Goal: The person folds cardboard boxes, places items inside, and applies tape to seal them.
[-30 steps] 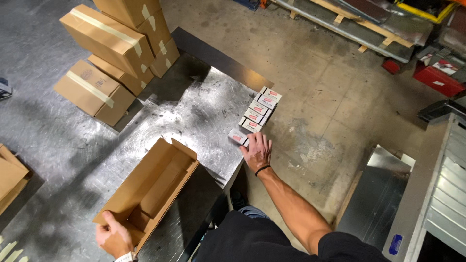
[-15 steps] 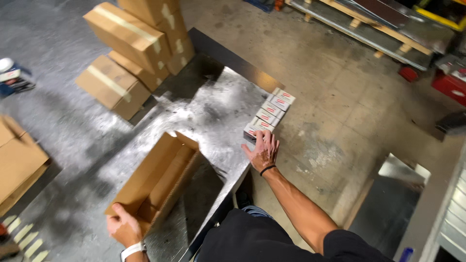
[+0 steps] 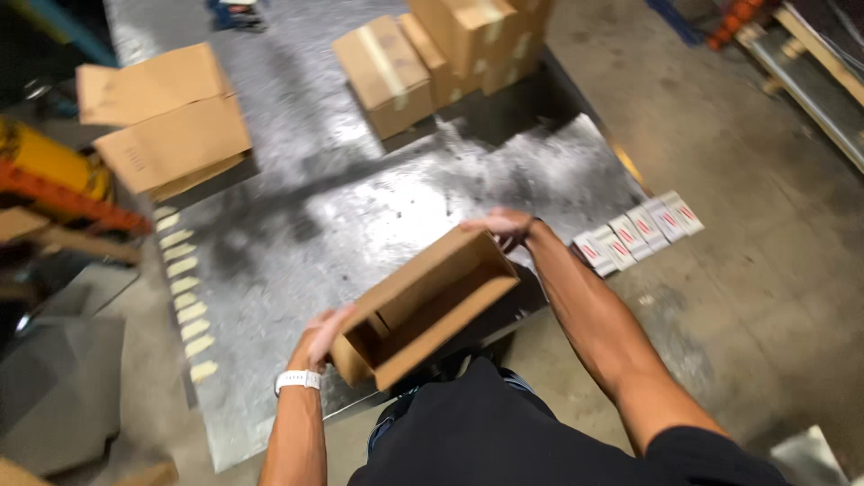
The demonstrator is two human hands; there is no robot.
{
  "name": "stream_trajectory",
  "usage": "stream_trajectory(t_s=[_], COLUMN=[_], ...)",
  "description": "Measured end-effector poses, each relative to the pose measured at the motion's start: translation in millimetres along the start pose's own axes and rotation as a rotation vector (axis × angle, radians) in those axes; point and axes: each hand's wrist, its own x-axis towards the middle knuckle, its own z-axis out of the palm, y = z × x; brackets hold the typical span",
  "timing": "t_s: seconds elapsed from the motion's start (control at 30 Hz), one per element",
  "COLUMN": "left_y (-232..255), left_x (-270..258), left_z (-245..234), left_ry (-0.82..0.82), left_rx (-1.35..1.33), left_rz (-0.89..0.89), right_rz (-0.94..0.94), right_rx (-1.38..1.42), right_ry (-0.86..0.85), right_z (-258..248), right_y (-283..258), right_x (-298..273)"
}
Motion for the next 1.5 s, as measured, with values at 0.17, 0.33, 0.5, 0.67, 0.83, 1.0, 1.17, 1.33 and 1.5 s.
stream_trajectory(t_s=[0.17, 0.33, 0.5, 0.67, 0.83, 1.0, 1.17, 1.33, 1.5], left_y=[-49.3, -78.3, -88.5, -81.6, -47.2, -32.2, -28.5, -36.0, -22.1], left_x=[16.7, 67.3, 71.8, 50.6, 3.2, -21.1, -15.8, 18.0, 7.5], left_z=[1.9, 10.2, 33.4, 32.6, 22.6, 22.5, 23.2, 11.2, -3.1], left_ry=[0.135, 0.379, 0.352, 0.406, 0.757, 0.903, 0.889, 0.837, 0.706], left_rx=[-0.436, -0.872, -0.939, -0.751, -0.089, 0.301, 0.297, 0.237, 0.302], left_rz=[0.421, 0.936, 0.74, 0.712, 0.852, 0.854, 0.761, 0.711, 0.65], right_rz=[-0.278, -0.449, -0.374, -0.308, -0.281, -0.278, -0.297, -0.292, -0.297], right_rx=[0.378, 0.881, 0.843, 0.664, 0.51, 0.522, 0.542, 0.529, 0.519], right_ry=[0.189, 0.272, 0.578, 0.679, 0.744, 0.742, 0.729, 0.723, 0.736], right_z=[36.7, 97.2, 106.2, 108.0, 99.4, 100.7, 100.9, 99.5, 101.2], right_y=[1.0, 54.2, 60.3, 74.7, 57.8, 54.0, 52.7, 57.1, 53.6], right_x=[-52.5, -3.7, 18.0, 33.3, 22.2, 16.1, 10.4, 13.2, 9.8])
